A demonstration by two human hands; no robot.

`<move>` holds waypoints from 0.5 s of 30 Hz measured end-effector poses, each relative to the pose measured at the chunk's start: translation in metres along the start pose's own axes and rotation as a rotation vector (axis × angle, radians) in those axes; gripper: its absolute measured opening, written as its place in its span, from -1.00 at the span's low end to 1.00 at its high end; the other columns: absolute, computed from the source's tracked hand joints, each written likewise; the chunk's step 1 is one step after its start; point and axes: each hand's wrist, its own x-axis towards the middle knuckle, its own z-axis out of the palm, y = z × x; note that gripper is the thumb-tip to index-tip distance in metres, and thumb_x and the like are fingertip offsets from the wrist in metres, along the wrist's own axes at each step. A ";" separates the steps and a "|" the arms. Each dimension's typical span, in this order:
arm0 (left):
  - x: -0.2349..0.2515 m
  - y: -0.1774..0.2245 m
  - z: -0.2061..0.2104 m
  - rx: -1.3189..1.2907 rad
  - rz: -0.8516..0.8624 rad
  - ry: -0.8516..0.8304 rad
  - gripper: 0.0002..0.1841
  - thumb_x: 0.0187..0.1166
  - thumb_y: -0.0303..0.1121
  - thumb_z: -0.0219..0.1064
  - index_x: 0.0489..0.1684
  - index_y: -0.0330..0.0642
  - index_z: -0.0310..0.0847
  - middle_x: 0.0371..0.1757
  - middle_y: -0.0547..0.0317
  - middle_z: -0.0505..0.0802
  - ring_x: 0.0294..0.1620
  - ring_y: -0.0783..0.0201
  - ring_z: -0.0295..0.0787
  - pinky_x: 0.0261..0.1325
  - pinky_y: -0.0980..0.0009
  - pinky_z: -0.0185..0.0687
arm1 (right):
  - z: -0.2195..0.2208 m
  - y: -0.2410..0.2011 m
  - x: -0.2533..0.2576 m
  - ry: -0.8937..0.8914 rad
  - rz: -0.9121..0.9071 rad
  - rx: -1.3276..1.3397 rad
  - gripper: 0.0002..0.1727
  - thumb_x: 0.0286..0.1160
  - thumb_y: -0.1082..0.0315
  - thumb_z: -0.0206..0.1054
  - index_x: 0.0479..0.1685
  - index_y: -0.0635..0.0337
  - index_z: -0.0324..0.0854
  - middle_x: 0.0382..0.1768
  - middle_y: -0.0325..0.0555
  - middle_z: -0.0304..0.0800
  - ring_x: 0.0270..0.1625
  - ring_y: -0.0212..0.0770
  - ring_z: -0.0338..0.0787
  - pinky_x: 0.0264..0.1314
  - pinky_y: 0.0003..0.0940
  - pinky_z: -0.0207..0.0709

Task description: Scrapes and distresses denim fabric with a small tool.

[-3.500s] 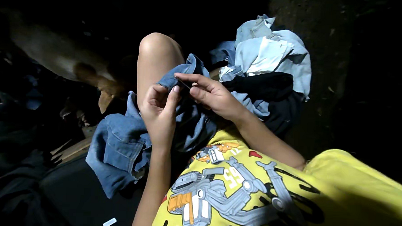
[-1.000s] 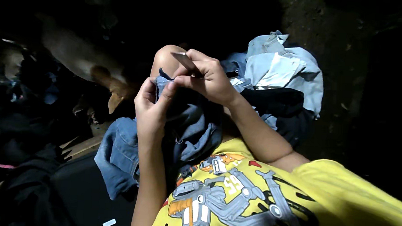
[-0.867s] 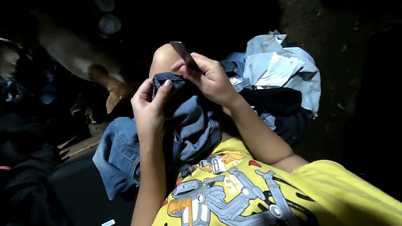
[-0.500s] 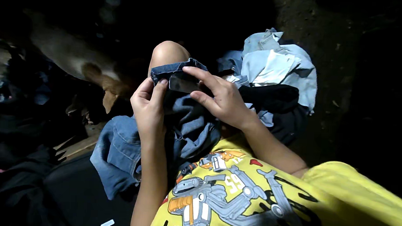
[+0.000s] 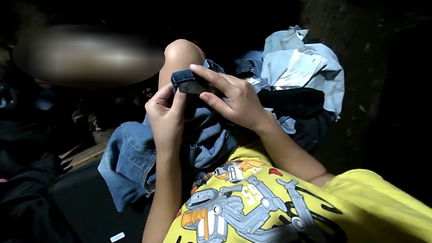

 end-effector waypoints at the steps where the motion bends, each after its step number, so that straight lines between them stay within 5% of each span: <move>1: 0.000 -0.001 0.000 0.022 0.019 -0.025 -0.86 0.63 -0.52 0.25 -0.17 -0.17 0.76 -0.31 0.52 0.86 -0.25 0.69 0.77 -0.06 0.67 0.71 | 0.000 0.000 0.001 0.006 -0.006 -0.020 -0.51 0.70 0.13 0.22 0.56 0.04 0.61 -0.28 -0.01 0.79 -0.32 -0.05 0.73 -0.31 -0.13 0.58; 4: -0.002 -0.004 0.002 0.116 0.099 -0.052 -0.88 0.59 -0.52 0.25 -0.24 -0.22 0.74 -0.34 0.50 0.77 -0.32 0.74 0.66 -0.19 0.74 0.61 | 0.007 -0.001 0.005 0.075 0.008 -0.008 -0.58 0.71 0.16 0.19 0.42 0.02 0.74 -0.38 -0.06 0.71 -0.37 -0.12 0.66 -0.36 -0.21 0.49; 7: -0.002 -0.005 0.002 0.087 0.056 -0.031 -0.88 0.64 -0.51 0.26 -0.24 -0.20 0.72 -0.39 0.55 0.78 -0.36 0.75 0.68 -0.20 0.73 0.64 | 0.009 -0.004 0.006 0.006 0.245 0.534 -0.60 0.80 0.29 0.09 0.41 0.21 0.68 0.04 -0.24 0.88 -0.13 -0.53 0.76 -0.07 -0.55 0.62; 8: -0.001 -0.004 0.001 0.074 0.030 -0.025 -0.87 0.64 -0.51 0.24 -0.28 -0.16 0.70 -0.43 0.58 0.76 -0.40 0.75 0.67 -0.24 0.73 0.63 | 0.007 -0.005 0.009 -0.036 0.375 0.821 -0.61 0.83 0.33 0.02 0.39 0.27 0.63 -0.13 -0.39 0.79 -0.34 -0.66 0.59 -0.29 -0.72 0.46; 10: -0.001 -0.004 0.000 0.051 -0.012 -0.028 -0.85 0.63 -0.52 0.23 -0.30 -0.14 0.71 -0.47 0.59 0.74 -0.43 0.74 0.65 -0.27 0.73 0.60 | 0.001 -0.003 0.012 -0.159 0.611 1.202 -0.65 0.88 0.22 -0.12 0.20 0.10 0.57 -0.57 -0.49 0.51 -0.68 -0.65 0.30 -0.70 -0.75 0.14; 12: 0.001 -0.002 -0.001 0.043 -0.035 -0.021 -0.85 0.61 -0.52 0.24 -0.30 -0.13 0.71 -0.47 0.58 0.75 -0.43 0.73 0.66 -0.26 0.71 0.63 | -0.003 0.004 0.014 -0.286 0.672 1.346 -0.66 0.91 0.11 -0.21 -0.08 -0.04 0.47 -0.64 -0.46 0.42 -0.74 -0.61 0.24 -0.77 -0.73 0.08; 15: 0.003 0.002 0.002 0.047 -0.049 -0.004 -0.90 0.59 -0.49 0.31 -0.31 -0.10 0.71 -0.45 0.59 0.78 -0.39 0.73 0.71 -0.21 0.71 0.67 | -0.006 -0.001 0.016 -0.267 0.615 1.283 -0.68 0.89 0.18 -0.14 0.11 0.05 0.54 -0.61 -0.46 0.47 -0.70 -0.62 0.29 -0.72 -0.74 0.11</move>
